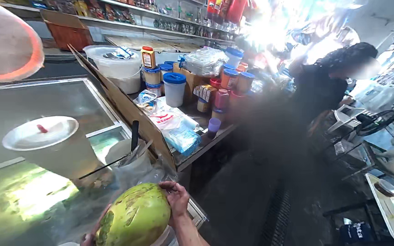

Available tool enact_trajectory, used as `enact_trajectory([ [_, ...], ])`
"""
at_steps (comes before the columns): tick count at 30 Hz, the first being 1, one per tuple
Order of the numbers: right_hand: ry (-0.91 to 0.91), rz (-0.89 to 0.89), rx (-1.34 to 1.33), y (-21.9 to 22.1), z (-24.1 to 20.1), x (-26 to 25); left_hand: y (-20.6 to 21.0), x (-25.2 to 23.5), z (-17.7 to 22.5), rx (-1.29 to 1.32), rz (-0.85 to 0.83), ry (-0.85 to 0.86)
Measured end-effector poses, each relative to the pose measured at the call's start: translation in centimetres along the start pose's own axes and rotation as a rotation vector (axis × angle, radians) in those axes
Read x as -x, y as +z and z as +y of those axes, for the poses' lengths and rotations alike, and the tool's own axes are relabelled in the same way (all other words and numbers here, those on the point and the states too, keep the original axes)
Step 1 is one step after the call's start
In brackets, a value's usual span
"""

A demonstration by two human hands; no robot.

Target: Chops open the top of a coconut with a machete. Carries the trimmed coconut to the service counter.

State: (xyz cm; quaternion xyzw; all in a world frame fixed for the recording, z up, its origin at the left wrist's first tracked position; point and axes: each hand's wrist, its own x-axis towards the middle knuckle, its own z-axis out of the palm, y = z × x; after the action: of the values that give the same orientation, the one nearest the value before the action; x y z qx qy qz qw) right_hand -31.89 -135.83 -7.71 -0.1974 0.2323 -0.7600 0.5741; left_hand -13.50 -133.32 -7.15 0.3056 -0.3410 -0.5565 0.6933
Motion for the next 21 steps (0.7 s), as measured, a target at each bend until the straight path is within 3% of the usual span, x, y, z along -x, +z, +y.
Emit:
enact_trajectory([
  [21, 0.012, 0.028, -0.013, 0.1, -0.3, -0.2, 1.5, -0.1, 0.7, -0.017, 0.019, 0.019],
])
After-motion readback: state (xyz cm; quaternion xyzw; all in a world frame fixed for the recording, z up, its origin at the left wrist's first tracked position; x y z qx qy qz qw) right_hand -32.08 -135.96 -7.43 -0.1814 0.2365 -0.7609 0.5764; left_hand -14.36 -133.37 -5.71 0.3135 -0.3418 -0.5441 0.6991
